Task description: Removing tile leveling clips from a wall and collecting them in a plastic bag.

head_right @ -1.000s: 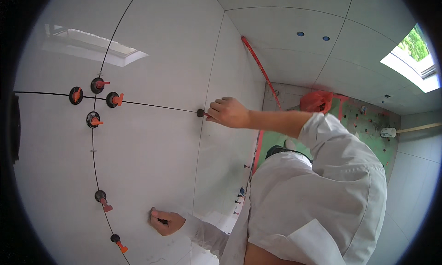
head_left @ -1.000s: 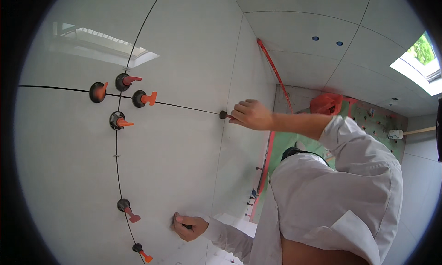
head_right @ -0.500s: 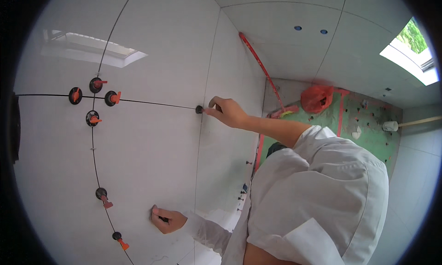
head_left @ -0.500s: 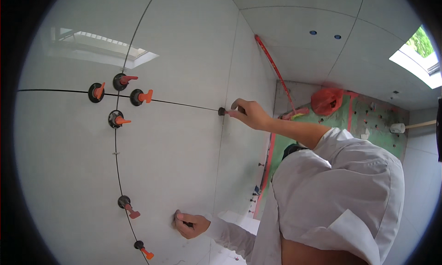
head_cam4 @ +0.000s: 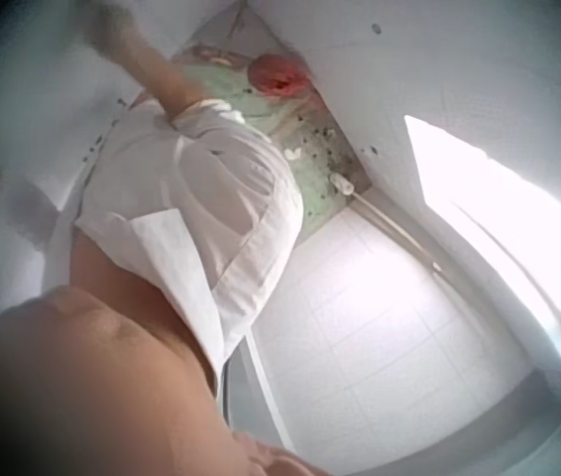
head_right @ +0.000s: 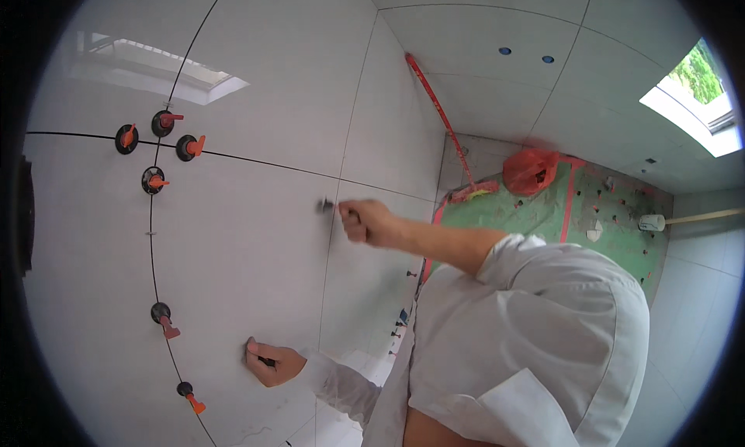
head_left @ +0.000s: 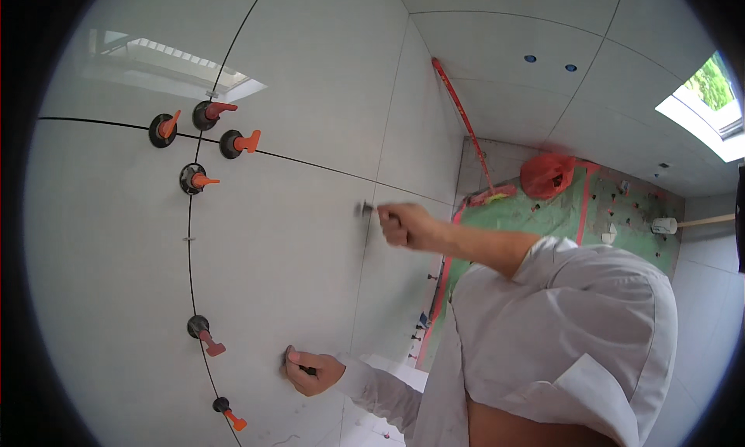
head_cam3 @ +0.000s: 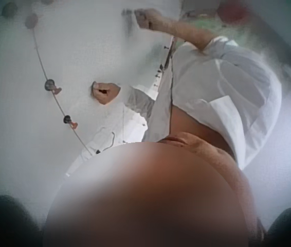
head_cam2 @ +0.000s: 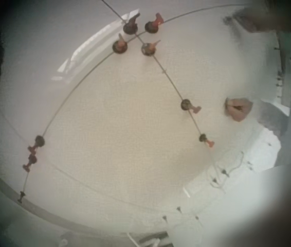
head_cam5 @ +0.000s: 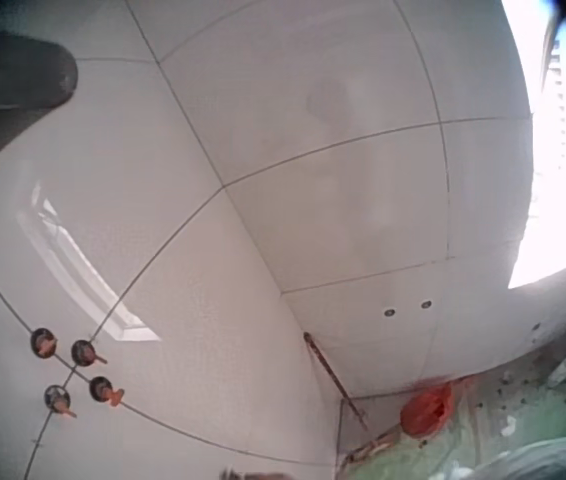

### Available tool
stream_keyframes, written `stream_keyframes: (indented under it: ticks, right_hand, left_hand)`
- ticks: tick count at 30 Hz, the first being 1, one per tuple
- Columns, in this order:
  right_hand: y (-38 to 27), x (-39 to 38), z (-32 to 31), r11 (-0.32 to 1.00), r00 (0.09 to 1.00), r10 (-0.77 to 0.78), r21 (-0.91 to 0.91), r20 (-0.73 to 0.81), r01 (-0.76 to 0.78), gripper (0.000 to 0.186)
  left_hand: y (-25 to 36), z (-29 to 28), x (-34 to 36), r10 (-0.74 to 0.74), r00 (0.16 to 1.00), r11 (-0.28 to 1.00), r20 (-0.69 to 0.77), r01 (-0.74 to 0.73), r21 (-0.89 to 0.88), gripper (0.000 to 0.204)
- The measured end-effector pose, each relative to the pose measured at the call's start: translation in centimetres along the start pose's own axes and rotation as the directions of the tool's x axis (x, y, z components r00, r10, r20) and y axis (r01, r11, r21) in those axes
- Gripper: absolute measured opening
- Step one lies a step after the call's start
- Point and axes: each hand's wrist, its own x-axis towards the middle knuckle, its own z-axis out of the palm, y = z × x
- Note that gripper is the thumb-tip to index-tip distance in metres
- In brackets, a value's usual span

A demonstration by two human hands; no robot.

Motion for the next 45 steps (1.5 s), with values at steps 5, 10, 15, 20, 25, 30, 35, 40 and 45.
stream_keyframes:
  ticks: [5,10,15,20,25,30,35,40,45]
  right_hand:
    - [-2.6,-3.3,-3.2,0.685,0.996,-0.047,-0.729,-0.073,-0.021,0.039]
    - [-4.1,-5.7,-8.3,0.773,0.987,-0.066,-0.634,-0.148,-0.043,0.042]
    - [-3.9,-7.7,-7.4,0.897,0.986,-0.114,-0.439,-0.121,0.05,0.042]
    - [-3.5,-11.3,-12.5,0.729,0.992,0.001,-0.678,-0.13,-0.09,0.041]
    - [0.7,-23.3,-33.0,-0.539,0.933,0.331,-0.84,-0.14,0.065,0.037]
    - [1.4,-27.4,-30.2,-0.547,0.687,0.326,-0.722,-0.649,-0.423,0.045]
    - [-0.2,-18.7,-16.2,0.724,0.937,0.077,-0.628,-0.34,-0.287,0.05]
    - [0.8,-17.3,-9.7,0.808,0.951,0.157,-0.518,-0.267,-0.279,0.072]
    - [1.7,-20.0,-14.8,0.695,0.96,-0.08,-0.705,-0.268,-0.139,0.055]
  left_hand:
    - [-0.7,-1.1,-0.3,-0.023,0.998,1.0,0.054,0.023,0.006,0.032]
    - [-0.2,-0.5,-0.6,0.018,0.997,0.998,0.072,-0.013,-0.063,0.035]
    - [2.9,-0.5,-2.1,-0.545,0.826,0.79,0.147,0.564,-0.24,0.037]
    - [6.9,1.8,-8.1,-0.488,0.742,0.754,0.461,0.624,-0.207,0.033]
    - [12.7,3.4,-9.7,-0.387,0.625,0.658,0.679,0.702,-0.271,0.033]
    - [13.3,4.1,-11.2,-0.39,0.094,0.013,0.916,0.995,-0.097,0.023]
    - [15.1,6.5,-19.6,-0.063,-0.178,-0.381,0.982,0.914,0.141,0.031]
    - [20.5,8.8,-27.4,0.067,0.034,0.072,0.997,0.997,-0.039,0.046]
    - [23.9,10.8,-30.6,0.198,-0.298,-0.301,0.934,0.888,0.347,0.041]
